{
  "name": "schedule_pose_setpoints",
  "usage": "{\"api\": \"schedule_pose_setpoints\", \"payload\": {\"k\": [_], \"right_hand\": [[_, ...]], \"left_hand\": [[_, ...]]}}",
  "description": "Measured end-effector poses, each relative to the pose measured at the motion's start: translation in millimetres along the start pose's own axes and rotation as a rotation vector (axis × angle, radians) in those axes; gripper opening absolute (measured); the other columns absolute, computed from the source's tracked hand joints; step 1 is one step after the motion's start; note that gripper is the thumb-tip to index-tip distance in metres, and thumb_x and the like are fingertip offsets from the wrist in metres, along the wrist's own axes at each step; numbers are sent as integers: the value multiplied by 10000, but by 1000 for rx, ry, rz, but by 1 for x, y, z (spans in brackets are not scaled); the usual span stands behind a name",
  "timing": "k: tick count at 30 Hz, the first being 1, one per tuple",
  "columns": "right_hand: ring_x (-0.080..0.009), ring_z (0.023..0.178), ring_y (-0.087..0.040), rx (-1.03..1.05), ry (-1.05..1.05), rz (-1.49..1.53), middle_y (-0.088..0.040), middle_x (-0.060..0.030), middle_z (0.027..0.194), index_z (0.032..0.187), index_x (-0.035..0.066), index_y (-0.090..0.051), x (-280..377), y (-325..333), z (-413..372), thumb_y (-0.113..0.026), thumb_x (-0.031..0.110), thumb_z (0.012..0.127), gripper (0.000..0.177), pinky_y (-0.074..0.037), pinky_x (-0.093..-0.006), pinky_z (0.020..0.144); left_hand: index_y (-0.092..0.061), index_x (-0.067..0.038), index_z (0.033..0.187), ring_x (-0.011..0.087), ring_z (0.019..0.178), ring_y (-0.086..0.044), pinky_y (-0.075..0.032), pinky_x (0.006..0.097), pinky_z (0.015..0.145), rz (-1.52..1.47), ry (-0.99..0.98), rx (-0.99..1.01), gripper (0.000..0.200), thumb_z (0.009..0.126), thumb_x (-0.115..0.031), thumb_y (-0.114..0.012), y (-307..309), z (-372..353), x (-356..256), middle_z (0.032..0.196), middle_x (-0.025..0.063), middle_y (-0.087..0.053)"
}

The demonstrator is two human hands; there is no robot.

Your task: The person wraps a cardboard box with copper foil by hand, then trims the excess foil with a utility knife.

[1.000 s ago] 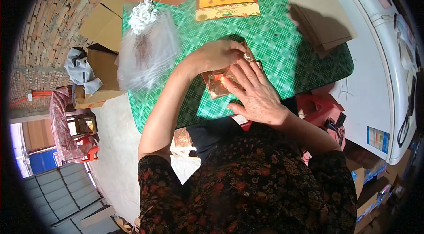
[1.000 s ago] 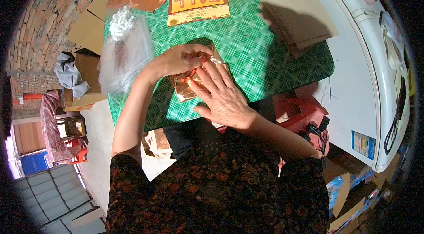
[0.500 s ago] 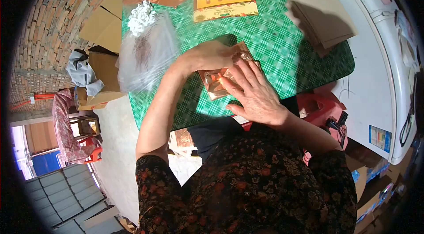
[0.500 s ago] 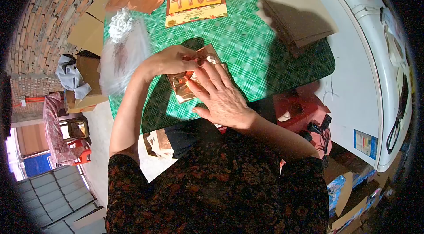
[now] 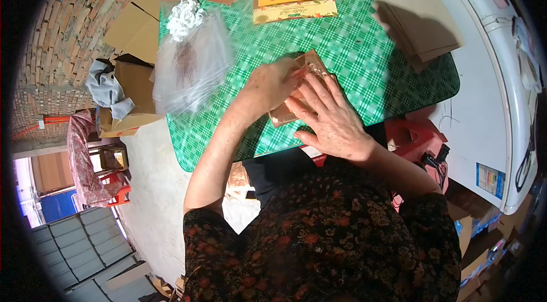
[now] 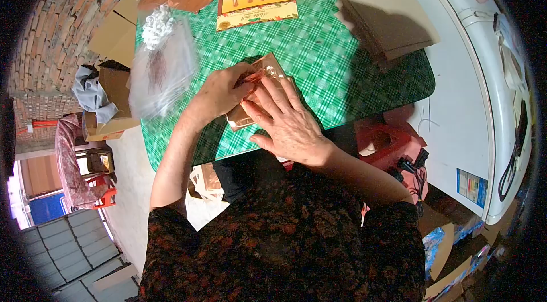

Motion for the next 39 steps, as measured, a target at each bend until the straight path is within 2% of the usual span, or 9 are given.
{"api": "schedule_pose_setpoints", "payload": {"k": [6,13,16,17,20,23,27,30,39], "right_hand": [[-386,1601,-249,14,11,-15,-362,-196,1662,1598,130,-481,2,3,2,-762,475,906,823,-163,-607,1317],[-370,1593,-272,-27,34,83,-422,-205,1628,1614,47,-423,-1,14,1,-705,440,971,805,-175,-570,1332],[-361,1576,-314,-136,-37,289,-441,-203,1616,1606,16,-417,-19,15,-5,-685,324,1001,730,-240,-534,1321],[-358,1555,-353,-188,-26,176,-462,-199,1600,1573,-13,-446,-24,21,-6,-670,228,1005,657,-287,-513,1306],[-381,1455,-442,-284,-119,78,-544,-198,1475,1423,-20,-578,-42,35,-4,-722,174,965,518,-379,-505,1210],[-368,1376,-480,-269,-109,101,-574,-184,1388,1386,-13,-600,-52,37,-1,-751,176,942,506,-397,-503,1147],[-319,1163,-532,-243,-144,53,-606,-117,1206,1244,31,-663,-60,34,13,-794,236,894,426,-412,-478,997],[-304,1087,-534,-207,-183,13,-603,-94,1114,1145,67,-670,-62,35,21,-811,277,872,372,-400,-456,914],[-299,961,-607,-248,-108,97,-648,-60,956,1040,110,-681,-74,32,31,-794,237,850,255,-407,-458,842]], "left_hand": [[-693,-26,1257,371,932,-763,-594,446,844,-8,-32,-112,325,958,-151,-715,-9,-2,14,1051,202,-781],[-695,-30,1228,203,884,-728,-579,362,812,-199,32,-44,251,982,-79,-705,-9,0,28,1006,113,-781],[-694,-36,1237,145,875,-689,-566,332,803,-253,49,-33,240,998,-60,-695,-11,-2,32,989,73,-764],[-694,-37,1242,140,873,-684,-564,329,802,-249,48,-33,241,1002,-56,-692,-11,-3,31,985,67,-760],[-692,-38,1247,134,865,-675,-561,326,797,-270,59,-43,238,1009,-47,-689,-11,-5,31,986,61,-756],[-689,-36,1252,137,868,-678,-561,326,798,-273,50,-59,237,1015,-41,-684,-10,-7,29,1003,61,-758],[-682,-29,1258,143,868,-686,-565,327,797,-270,42,-71,239,1019,-33,-680,-12,-8,31,1006,63,-760],[-676,-20,1257,151,859,-691,-568,332,791,-279,-15,-123,241,1016,-21,-685,-16,-10,35,981,70,-758],[-668,-15,1258,132,769,-677,-562,317,691,-262,-120,-261,248,1012,-30,-704,-22,-17,38,957,90,-749]]}}
Point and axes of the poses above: each hand's wrist, its own z-axis towards the middle knuckle, its own y-axis out of the back of the hand, x = y × z, the point moved 4 cm from there along z, towards the middle knuckle
